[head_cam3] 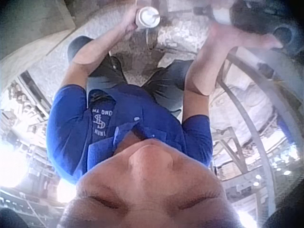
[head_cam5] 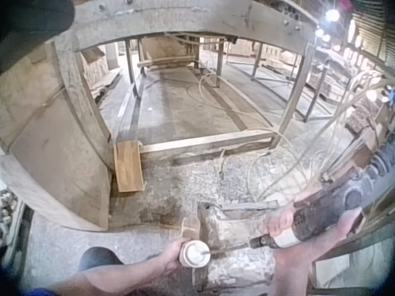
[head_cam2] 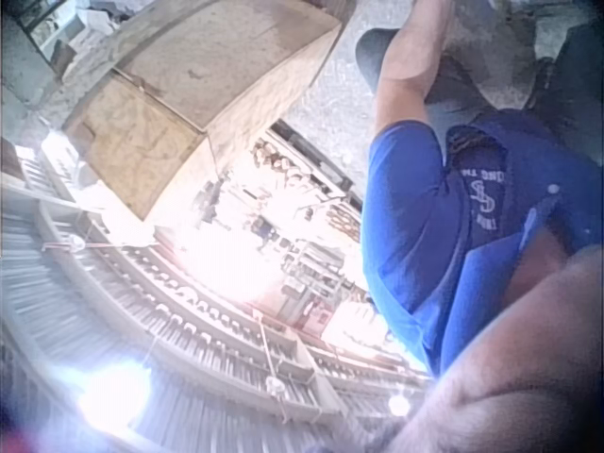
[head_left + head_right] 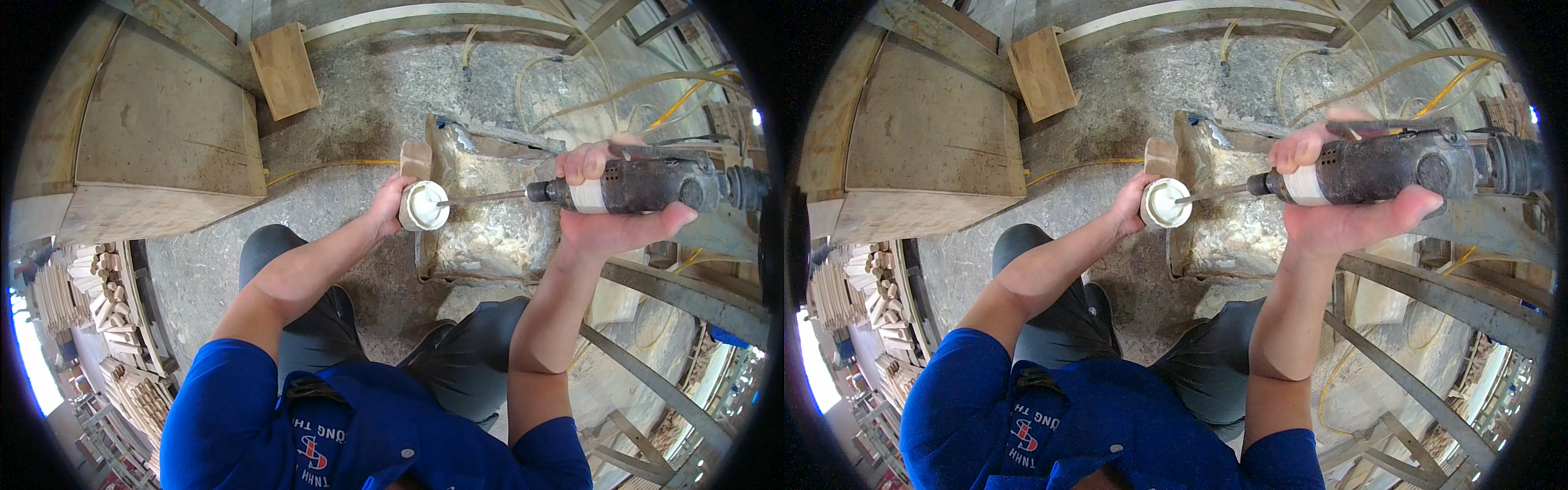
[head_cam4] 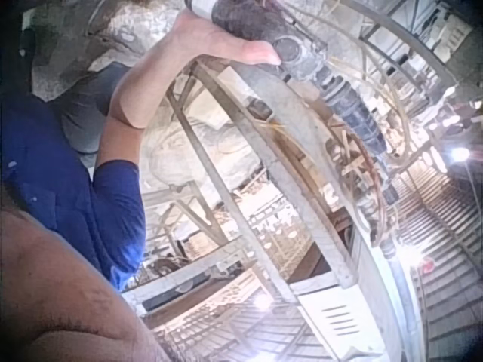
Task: The person pours a white liquid from a large plastic container into a small cup, then uses a wooden stick to stir the mixture. Finally, they use a power drill with a mixing attachment to blend the contents of the cup thoroughly.
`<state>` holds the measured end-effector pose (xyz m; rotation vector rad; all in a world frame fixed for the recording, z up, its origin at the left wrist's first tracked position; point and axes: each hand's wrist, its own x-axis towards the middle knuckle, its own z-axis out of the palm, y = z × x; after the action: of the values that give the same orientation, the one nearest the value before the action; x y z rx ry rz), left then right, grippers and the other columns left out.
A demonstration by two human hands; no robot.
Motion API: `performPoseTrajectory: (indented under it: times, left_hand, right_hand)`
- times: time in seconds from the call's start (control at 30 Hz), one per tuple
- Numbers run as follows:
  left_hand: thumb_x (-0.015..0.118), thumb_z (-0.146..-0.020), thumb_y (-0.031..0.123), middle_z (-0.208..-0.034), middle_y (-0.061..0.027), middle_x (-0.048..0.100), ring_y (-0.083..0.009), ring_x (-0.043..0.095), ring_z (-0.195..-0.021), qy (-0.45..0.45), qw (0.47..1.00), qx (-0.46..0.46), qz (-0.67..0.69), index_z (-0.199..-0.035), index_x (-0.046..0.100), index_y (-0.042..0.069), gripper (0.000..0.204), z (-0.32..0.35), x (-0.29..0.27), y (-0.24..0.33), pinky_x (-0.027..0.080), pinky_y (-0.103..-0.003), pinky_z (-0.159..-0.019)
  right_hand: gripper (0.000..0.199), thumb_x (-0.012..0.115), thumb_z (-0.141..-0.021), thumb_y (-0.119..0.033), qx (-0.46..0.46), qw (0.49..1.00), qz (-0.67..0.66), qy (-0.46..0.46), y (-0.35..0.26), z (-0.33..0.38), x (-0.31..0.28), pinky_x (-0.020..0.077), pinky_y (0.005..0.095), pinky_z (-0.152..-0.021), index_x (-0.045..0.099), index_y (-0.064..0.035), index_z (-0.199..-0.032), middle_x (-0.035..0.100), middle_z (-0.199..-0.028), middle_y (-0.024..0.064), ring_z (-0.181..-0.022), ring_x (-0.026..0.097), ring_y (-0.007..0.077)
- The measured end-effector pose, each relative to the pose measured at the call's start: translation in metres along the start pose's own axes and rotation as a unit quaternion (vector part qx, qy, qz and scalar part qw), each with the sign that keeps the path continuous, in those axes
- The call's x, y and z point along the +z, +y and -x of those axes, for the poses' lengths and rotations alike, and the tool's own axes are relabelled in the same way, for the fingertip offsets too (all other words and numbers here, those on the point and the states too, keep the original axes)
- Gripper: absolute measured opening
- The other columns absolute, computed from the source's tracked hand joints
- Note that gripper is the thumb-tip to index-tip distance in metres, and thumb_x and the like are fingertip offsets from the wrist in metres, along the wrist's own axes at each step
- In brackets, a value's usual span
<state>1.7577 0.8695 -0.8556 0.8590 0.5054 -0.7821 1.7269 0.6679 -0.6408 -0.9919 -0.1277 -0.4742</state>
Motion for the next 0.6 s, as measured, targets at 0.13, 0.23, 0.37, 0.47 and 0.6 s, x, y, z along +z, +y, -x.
performPoseTrajectory:
  times: [0.13,0.23,0.37,0.47,0.6]
  left_hand:
    - [0.044,-0.086,0.019,-0.099,-0.0094,0.059,-0.0232,0.060,-0.089,0.005,1.000,-0.006,0.017,-0.108,0.047,0.010,0.024,-0.001,-0.001,0.001,0.051,-0.040,-0.080]
    - [0.044,-0.086,0.021,-0.101,-0.0095,0.059,-0.0238,0.060,-0.091,0.005,1.000,0.007,0.011,-0.108,0.046,0.010,0.025,-0.002,-0.001,0.003,0.050,-0.040,-0.081]
    - [0.043,-0.086,0.022,-0.103,-0.0097,0.059,-0.0246,0.059,-0.095,-0.009,0.999,0.027,0.018,-0.109,0.046,0.010,0.026,-0.005,-0.007,0.005,0.049,-0.041,-0.083]
    - [0.041,-0.087,0.023,-0.105,-0.0097,0.058,-0.0254,0.059,-0.095,0.005,0.999,0.025,0.028,-0.111,0.045,0.010,0.027,-0.001,-0.002,0.010,0.049,-0.042,-0.084]
    - [0.040,-0.087,0.016,-0.104,-0.0108,0.055,-0.0246,0.058,-0.097,-0.012,0.999,0.030,0.039,-0.109,0.041,0.009,0.023,0.001,0.003,0.016,0.049,-0.042,-0.083]
  right_hand:
    - [0.095,0.031,-0.064,-0.085,-0.009,0.999,0.015,0.043,-0.002,0.002,0.005,0.0363,0.0372,-0.051,0.052,0.0000,-0.100,0.047,-0.058,0.0068,-0.049,0.041,0.0191]
    - [0.095,0.032,-0.063,-0.086,-0.009,0.994,0.045,0.097,-0.007,0.002,0.008,0.0365,0.0358,-0.053,0.052,-0.0003,-0.100,0.044,-0.057,0.0060,-0.050,0.041,0.0188]
    - [0.097,0.030,-0.062,-0.087,-0.032,0.996,-0.021,0.076,-0.008,-0.001,0.005,0.0378,0.0355,-0.053,0.051,-0.0001,-0.100,0.046,-0.058,0.0067,-0.052,0.043,0.0197]
    - [0.099,0.024,-0.064,-0.087,-0.059,0.995,-0.027,0.078,-0.008,-0.003,0.004,0.0404,0.0375,-0.049,0.051,0.0014,-0.100,0.051,-0.057,0.0089,-0.050,0.046,0.0218]
    - [0.099,0.023,-0.064,-0.087,-0.067,0.994,-0.028,0.078,-0.009,-0.004,0.003,0.0405,0.0379,-0.049,0.051,0.0004,-0.101,0.050,-0.056,0.0088,-0.050,0.045,0.0220]
